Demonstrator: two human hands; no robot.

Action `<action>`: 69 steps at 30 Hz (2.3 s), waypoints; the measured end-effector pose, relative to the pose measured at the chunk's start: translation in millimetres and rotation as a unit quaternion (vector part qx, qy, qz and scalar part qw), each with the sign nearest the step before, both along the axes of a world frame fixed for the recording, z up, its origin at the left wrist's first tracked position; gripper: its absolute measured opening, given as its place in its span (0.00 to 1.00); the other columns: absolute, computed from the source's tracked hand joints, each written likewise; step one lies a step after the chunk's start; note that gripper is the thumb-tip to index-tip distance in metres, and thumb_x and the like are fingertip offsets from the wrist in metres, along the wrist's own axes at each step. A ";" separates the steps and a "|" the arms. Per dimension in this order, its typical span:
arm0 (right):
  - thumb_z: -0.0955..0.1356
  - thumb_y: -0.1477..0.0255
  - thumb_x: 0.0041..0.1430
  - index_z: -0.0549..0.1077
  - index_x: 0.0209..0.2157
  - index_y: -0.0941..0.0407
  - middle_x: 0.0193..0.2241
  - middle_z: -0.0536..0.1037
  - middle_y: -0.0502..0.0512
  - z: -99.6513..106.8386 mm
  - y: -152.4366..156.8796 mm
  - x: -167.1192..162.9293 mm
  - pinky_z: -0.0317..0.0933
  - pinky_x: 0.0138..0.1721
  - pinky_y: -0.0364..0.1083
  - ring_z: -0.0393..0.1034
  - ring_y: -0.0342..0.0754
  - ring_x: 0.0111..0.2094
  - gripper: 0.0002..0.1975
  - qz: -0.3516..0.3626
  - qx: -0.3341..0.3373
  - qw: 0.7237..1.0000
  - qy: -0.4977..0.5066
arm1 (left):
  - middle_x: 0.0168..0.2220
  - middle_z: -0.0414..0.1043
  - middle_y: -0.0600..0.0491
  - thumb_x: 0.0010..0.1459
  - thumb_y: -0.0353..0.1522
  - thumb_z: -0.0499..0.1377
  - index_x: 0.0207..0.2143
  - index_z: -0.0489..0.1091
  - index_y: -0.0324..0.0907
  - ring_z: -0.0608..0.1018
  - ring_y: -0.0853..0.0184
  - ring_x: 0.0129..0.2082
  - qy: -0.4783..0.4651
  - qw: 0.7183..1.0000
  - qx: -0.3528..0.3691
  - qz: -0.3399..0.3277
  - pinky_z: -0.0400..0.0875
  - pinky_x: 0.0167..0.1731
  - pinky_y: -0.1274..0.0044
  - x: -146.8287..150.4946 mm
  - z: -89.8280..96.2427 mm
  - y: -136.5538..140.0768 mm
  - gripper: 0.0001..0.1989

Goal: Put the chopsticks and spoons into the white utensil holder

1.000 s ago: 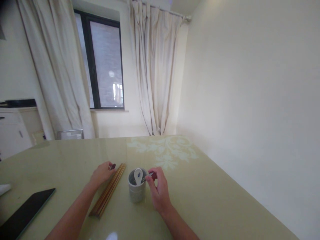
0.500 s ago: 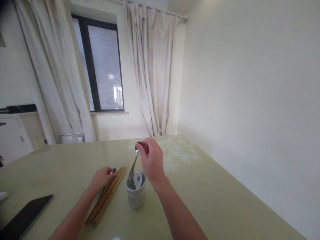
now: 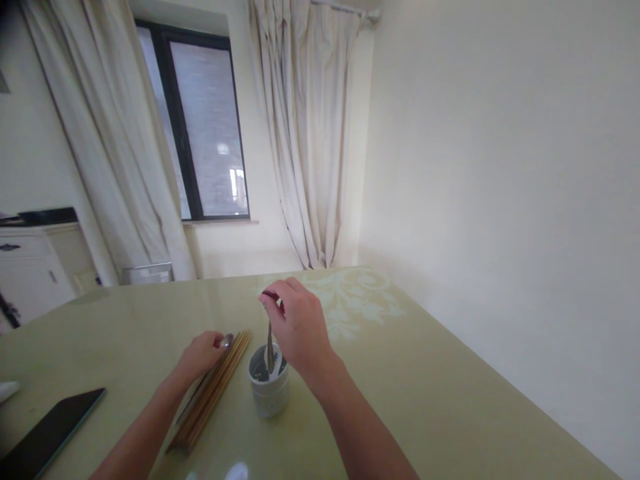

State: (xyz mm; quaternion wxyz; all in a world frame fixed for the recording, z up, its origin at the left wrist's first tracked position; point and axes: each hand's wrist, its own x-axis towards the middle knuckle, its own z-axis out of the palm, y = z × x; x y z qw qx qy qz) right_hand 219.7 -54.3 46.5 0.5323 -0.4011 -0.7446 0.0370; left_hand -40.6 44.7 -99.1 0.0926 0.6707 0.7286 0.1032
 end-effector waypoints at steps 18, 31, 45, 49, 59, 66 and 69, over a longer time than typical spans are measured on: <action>0.68 0.74 0.70 0.79 0.36 0.54 0.33 0.80 0.52 2.1 -4.8 -0.6 0.63 0.35 0.44 0.72 0.46 0.33 0.08 0.004 0.002 1.000 -0.015 | 0.36 0.83 0.39 0.61 0.35 0.59 0.28 0.77 0.41 0.83 0.49 0.43 -0.029 0.999 0.012 0.018 0.70 0.41 0.69 -1.5 19.9 -3.4 0.11; 0.69 0.73 0.68 0.80 0.40 0.54 0.34 0.82 0.52 -3.5 0.2 -8.1 0.69 0.34 0.42 0.76 0.44 0.31 0.05 0.050 -0.049 0.996 0.062 | 0.43 0.84 0.48 0.61 0.46 0.65 0.45 0.79 0.42 0.80 0.66 0.34 -0.498 0.811 0.072 -0.297 0.76 0.38 0.75 67.2 136.5 -77.9 0.18; 0.76 0.68 0.59 0.79 0.42 0.56 0.43 0.82 0.59 -45.8 26.7 6.5 0.62 0.38 0.46 0.77 0.54 0.45 0.10 -0.050 -0.242 0.900 -0.359 | 0.28 0.82 0.50 0.57 0.34 0.61 0.31 0.78 0.41 0.83 0.61 0.29 -0.157 0.987 0.010 0.043 0.70 0.31 0.76 -26.6 8.4 0.5 0.07; 0.71 0.76 0.60 0.80 0.38 0.55 0.40 0.83 0.57 -45.5 28.2 5.1 0.58 0.35 0.45 0.76 0.52 0.42 0.05 -0.046 -0.243 0.895 -0.371 | 0.40 0.85 0.45 0.58 0.33 0.62 0.35 0.80 0.42 0.84 0.55 0.43 -0.115 0.991 0.029 0.066 0.70 0.37 0.74 -27.7 3.5 0.3 0.07; 0.70 0.76 0.59 0.80 0.30 0.55 0.33 0.82 0.55 -12.1 3.9 12.9 0.51 0.30 0.45 0.73 0.49 0.33 0.06 -0.049 -0.221 0.908 -0.352 | 0.42 0.85 0.42 0.61 0.34 0.59 0.38 0.82 0.39 0.84 0.55 0.44 -0.105 0.992 0.056 0.030 0.72 0.42 0.73 -20.1 31.7 -4.1 0.12; 0.69 0.78 0.63 0.80 0.35 0.56 0.31 0.80 0.51 16.1 -13.6 19.4 0.59 0.35 0.43 0.71 0.44 0.31 0.06 0.008 -0.099 0.985 -0.141 | 0.40 0.84 0.48 0.63 0.48 0.59 0.46 0.81 0.42 0.82 0.61 0.40 -0.388 0.875 0.139 -0.256 0.75 0.42 0.73 46.3 129.0 -64.0 0.22; 0.70 0.77 0.64 0.80 0.36 0.56 0.31 0.81 0.51 12.8 -12.0 11.8 0.62 0.35 0.42 0.73 0.44 0.31 0.06 0.022 -0.081 0.995 -0.051 | 0.40 0.84 0.50 0.62 0.46 0.62 0.43 0.81 0.43 0.82 0.62 0.40 -0.414 0.849 0.111 -0.308 0.75 0.42 0.74 71.7 146.0 -88.0 0.18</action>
